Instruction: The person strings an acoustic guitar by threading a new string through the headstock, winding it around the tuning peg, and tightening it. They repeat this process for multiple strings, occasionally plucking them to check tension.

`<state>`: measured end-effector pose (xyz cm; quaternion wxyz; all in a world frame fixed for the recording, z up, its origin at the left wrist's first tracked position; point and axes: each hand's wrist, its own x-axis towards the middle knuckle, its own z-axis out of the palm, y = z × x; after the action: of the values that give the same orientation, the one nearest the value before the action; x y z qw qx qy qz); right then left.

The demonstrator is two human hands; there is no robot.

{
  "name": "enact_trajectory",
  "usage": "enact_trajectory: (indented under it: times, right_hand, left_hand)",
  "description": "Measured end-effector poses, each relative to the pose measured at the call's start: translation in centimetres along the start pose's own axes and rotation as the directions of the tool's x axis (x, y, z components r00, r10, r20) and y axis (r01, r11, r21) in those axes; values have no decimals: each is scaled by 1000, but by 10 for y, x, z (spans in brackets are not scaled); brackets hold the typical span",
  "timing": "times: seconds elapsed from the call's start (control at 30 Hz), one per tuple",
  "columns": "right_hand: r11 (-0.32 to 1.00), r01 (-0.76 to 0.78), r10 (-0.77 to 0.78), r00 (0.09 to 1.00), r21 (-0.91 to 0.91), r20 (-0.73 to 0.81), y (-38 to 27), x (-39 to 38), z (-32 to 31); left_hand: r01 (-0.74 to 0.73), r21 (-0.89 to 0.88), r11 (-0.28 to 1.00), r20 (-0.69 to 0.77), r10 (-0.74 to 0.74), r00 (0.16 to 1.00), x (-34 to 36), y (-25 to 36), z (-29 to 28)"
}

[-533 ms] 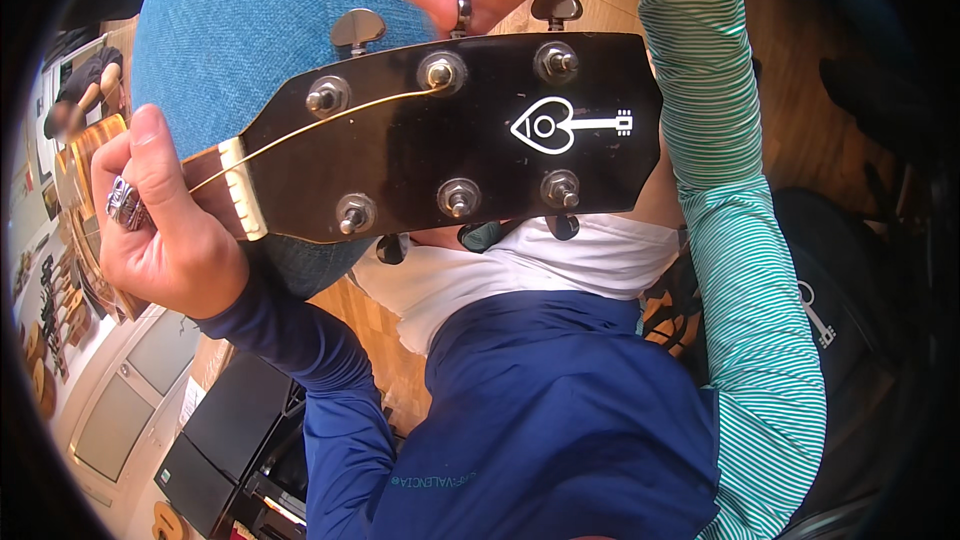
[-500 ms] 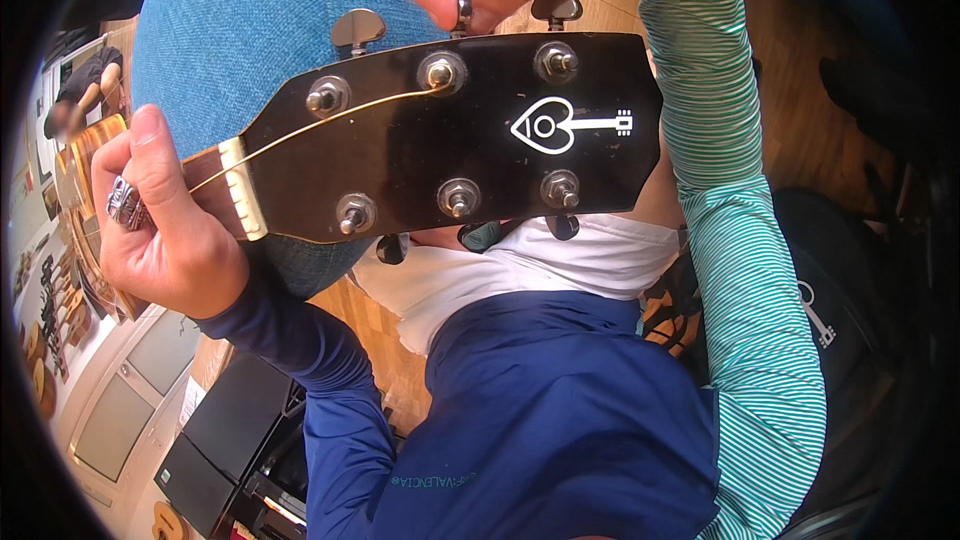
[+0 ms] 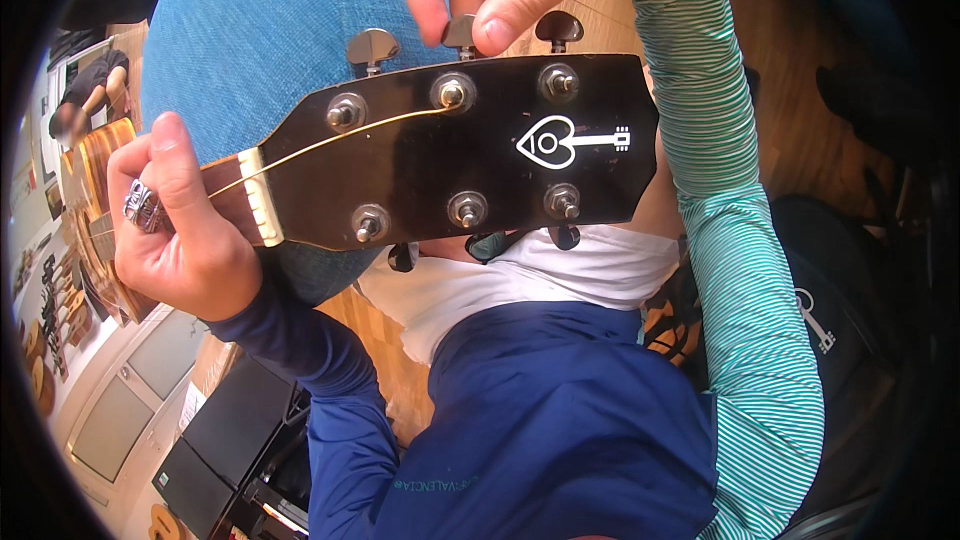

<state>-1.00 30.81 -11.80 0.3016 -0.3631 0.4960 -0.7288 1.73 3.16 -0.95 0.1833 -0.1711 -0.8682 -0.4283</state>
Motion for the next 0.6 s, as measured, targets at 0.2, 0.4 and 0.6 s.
enact_trajectory:
  times: [0.2,0.4,0.6]
  right_hand:
    - [972,-58,22,987,-230,-157,-17,-5,10]
    - [991,58,-69,994,-120,-84,-16,-9,6]
    - [997,46,-43,998,61,-42,7,-3,-5]
  left_hand:
    - [-29,-31,999,39,30,999,7,-7,7]
    - [-39,-8,999,27,40,999,5,-2,4]
    - [-16,1,1000,42,16,999,3,-1,5]
